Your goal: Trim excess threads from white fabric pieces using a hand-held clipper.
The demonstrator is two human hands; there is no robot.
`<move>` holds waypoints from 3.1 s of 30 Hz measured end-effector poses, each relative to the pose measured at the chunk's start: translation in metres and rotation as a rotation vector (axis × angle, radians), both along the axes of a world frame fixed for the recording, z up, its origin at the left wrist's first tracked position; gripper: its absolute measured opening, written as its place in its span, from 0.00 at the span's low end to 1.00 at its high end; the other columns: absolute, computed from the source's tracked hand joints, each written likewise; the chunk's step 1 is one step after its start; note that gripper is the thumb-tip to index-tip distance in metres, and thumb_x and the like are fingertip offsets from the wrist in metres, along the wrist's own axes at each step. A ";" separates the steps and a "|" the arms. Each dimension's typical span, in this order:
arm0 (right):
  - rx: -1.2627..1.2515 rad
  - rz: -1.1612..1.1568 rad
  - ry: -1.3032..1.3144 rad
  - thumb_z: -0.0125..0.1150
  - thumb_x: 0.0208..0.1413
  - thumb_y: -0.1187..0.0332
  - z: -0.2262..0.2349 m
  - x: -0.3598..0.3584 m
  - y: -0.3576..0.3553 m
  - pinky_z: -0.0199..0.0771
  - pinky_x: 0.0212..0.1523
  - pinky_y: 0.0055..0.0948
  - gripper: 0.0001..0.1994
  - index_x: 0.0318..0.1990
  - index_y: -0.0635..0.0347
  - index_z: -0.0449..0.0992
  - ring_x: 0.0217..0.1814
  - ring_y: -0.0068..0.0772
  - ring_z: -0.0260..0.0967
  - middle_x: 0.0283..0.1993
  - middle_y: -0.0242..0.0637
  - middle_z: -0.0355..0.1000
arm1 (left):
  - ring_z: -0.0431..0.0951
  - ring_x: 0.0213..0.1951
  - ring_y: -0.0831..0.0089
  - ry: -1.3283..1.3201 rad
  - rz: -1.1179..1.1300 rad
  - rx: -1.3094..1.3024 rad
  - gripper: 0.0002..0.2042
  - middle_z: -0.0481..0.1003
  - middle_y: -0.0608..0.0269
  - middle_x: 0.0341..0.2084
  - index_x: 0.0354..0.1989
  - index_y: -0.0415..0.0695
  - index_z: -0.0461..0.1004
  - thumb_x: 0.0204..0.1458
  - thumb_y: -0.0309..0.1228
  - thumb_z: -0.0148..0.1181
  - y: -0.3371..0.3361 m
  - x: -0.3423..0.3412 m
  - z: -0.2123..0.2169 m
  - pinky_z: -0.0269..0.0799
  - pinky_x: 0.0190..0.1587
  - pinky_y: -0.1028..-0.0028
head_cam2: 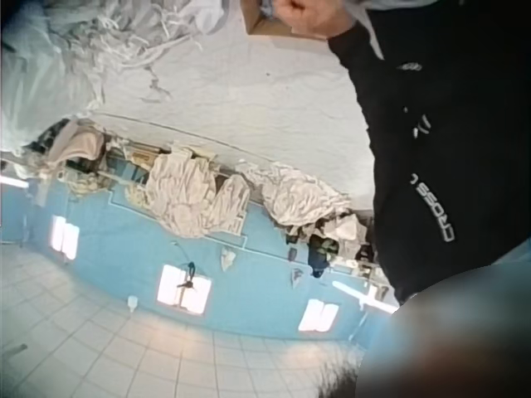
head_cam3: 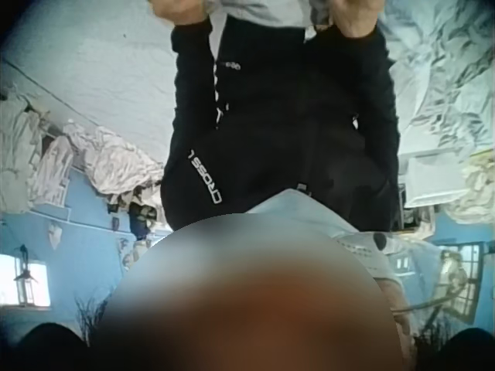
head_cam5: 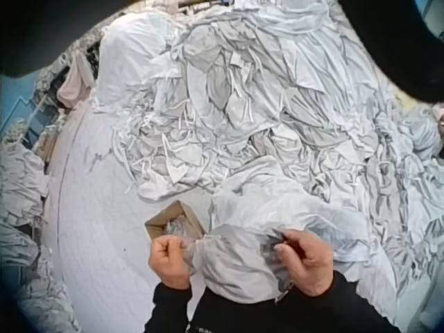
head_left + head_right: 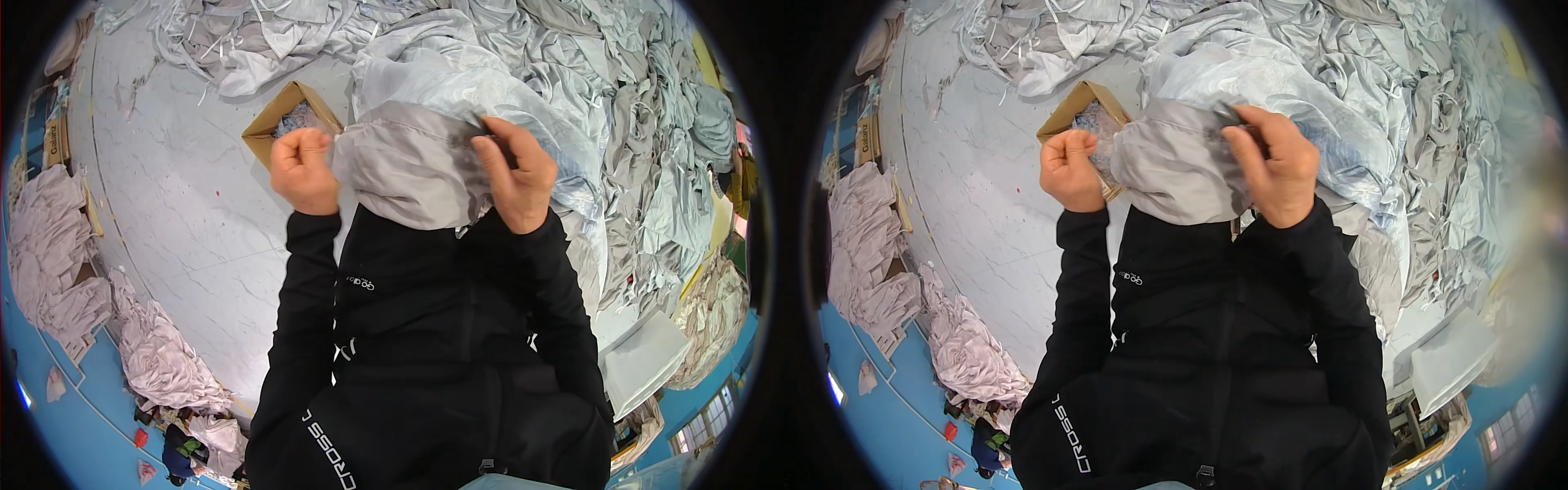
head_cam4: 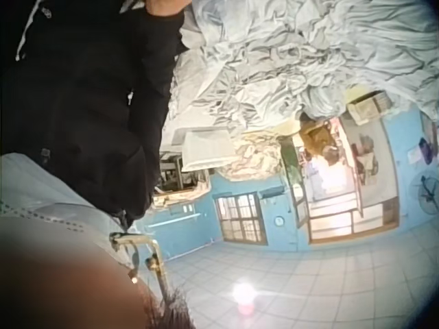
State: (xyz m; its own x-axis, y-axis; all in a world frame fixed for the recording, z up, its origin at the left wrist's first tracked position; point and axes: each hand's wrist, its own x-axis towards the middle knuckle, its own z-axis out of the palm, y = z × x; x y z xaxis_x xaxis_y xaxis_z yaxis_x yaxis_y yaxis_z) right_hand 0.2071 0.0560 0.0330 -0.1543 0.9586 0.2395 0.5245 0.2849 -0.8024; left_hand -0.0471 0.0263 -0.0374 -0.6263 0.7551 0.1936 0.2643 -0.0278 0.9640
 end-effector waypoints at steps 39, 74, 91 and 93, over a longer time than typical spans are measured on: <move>-0.624 0.006 0.494 0.65 0.60 0.67 -0.039 0.061 0.015 0.55 0.31 0.17 0.09 0.31 0.60 0.74 0.30 0.11 0.56 0.26 0.18 0.65 | 0.72 0.42 0.79 -0.125 -0.782 -0.259 0.14 0.75 0.67 0.37 0.42 0.38 0.75 0.57 0.36 0.65 0.069 0.026 -0.014 0.67 0.48 0.77; -0.594 0.182 0.631 0.66 0.55 0.74 -0.010 0.040 0.035 0.63 0.39 0.15 0.07 0.41 0.62 0.77 0.36 0.11 0.64 0.35 0.21 0.72 | 0.74 0.45 0.59 0.449 -0.867 -0.004 0.15 0.75 0.57 0.42 0.44 0.40 0.75 0.47 0.23 0.66 0.067 0.044 0.059 0.70 0.48 0.65; -0.603 0.185 0.658 0.66 0.57 0.71 -0.037 0.060 0.043 0.67 0.42 0.17 0.11 0.46 0.65 0.78 0.38 0.13 0.67 0.37 0.25 0.75 | 0.69 0.33 0.83 -0.021 -0.838 -0.304 0.05 0.74 0.68 0.32 0.35 0.39 0.72 0.55 0.23 0.63 0.062 0.022 0.052 0.65 0.40 0.82; -0.652 0.344 0.522 0.69 0.54 0.72 -0.036 0.069 0.042 0.68 0.44 0.18 0.14 0.48 0.66 0.78 0.39 0.14 0.68 0.39 0.27 0.76 | 0.70 0.35 0.83 -0.299 -0.770 -0.227 0.02 0.75 0.67 0.35 0.35 0.40 0.71 0.60 0.22 0.57 0.060 0.012 0.051 0.66 0.42 0.83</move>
